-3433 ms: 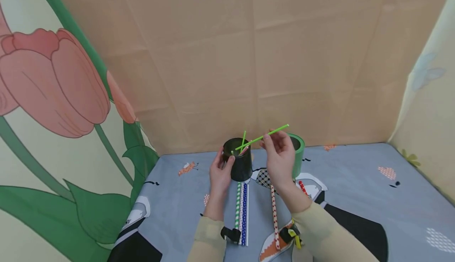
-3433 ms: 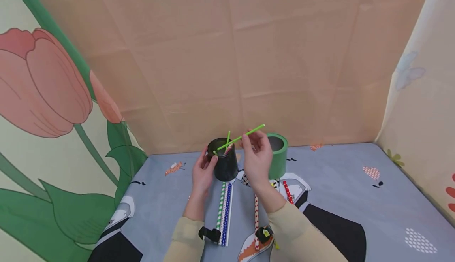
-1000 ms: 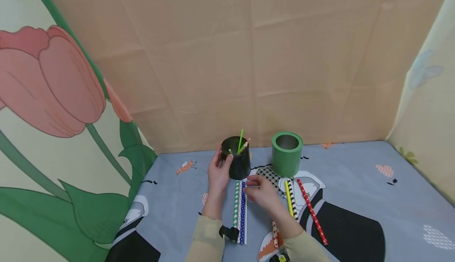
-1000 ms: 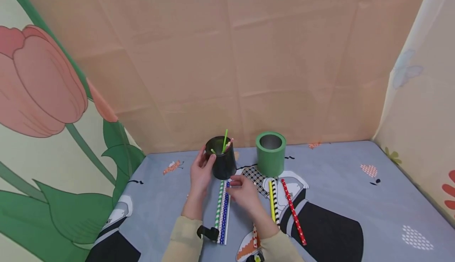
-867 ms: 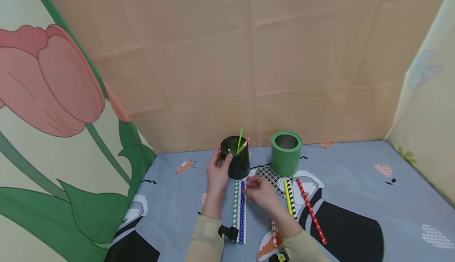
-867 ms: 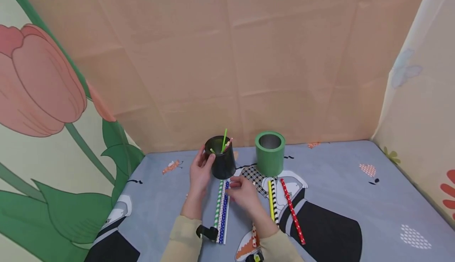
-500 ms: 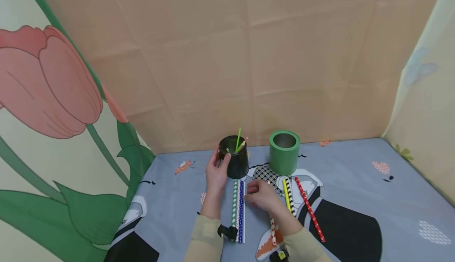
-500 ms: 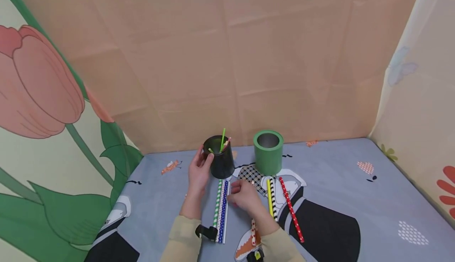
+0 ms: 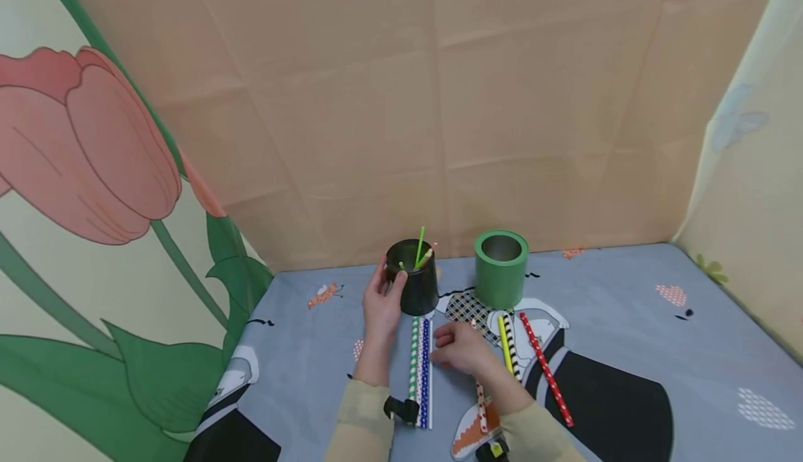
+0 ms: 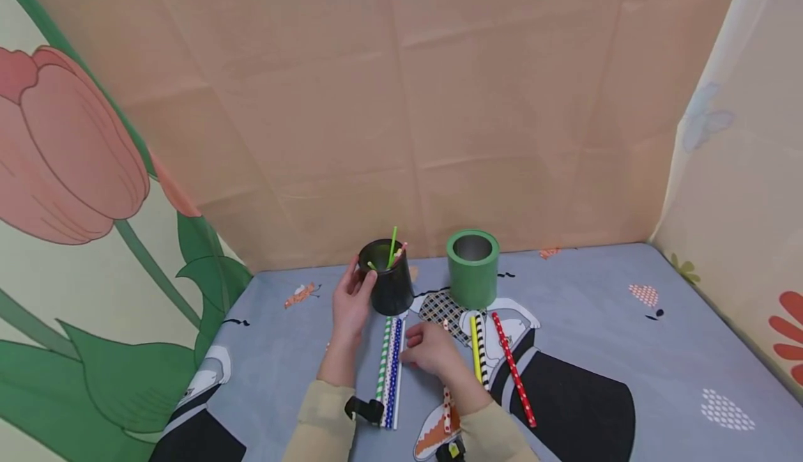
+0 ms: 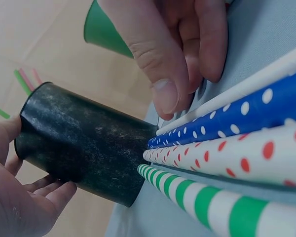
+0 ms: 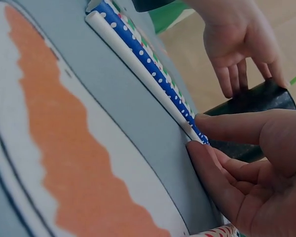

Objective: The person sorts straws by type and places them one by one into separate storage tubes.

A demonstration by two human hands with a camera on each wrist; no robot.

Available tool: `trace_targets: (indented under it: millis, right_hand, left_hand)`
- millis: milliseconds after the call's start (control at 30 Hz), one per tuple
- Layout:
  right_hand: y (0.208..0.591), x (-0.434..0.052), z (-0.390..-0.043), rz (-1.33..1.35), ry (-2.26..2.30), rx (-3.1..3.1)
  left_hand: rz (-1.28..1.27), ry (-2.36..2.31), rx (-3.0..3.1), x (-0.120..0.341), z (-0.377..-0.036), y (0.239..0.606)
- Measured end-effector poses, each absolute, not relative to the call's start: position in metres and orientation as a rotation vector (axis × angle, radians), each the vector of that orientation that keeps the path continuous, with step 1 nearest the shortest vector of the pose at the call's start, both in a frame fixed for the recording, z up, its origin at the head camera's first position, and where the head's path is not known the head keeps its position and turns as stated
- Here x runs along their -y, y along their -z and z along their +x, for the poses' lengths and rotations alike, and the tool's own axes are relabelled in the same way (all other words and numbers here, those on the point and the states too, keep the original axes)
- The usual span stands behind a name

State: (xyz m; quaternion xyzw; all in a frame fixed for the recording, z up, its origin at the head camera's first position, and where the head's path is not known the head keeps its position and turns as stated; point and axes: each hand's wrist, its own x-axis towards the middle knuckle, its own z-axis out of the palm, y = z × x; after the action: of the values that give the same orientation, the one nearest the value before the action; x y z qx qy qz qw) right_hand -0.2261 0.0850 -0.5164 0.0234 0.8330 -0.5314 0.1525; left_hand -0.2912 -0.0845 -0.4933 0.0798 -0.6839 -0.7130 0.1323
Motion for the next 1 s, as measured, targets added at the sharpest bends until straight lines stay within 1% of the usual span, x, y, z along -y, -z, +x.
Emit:
trace_targets:
  millis: [433,1000]
  right_hand:
    - [0.52,-0.0803,-0.2241,0.03,1.428,-2.549]
    - [0.5189,-0.0859,-0.2263,-0.002,1.344,-2.587]
  left_hand:
    - [0.195,2.074,1.972,0.0859,-0.2915,0.495]
    - [0.242,2.054,2.023,0.086,-0.2906,0.4937]
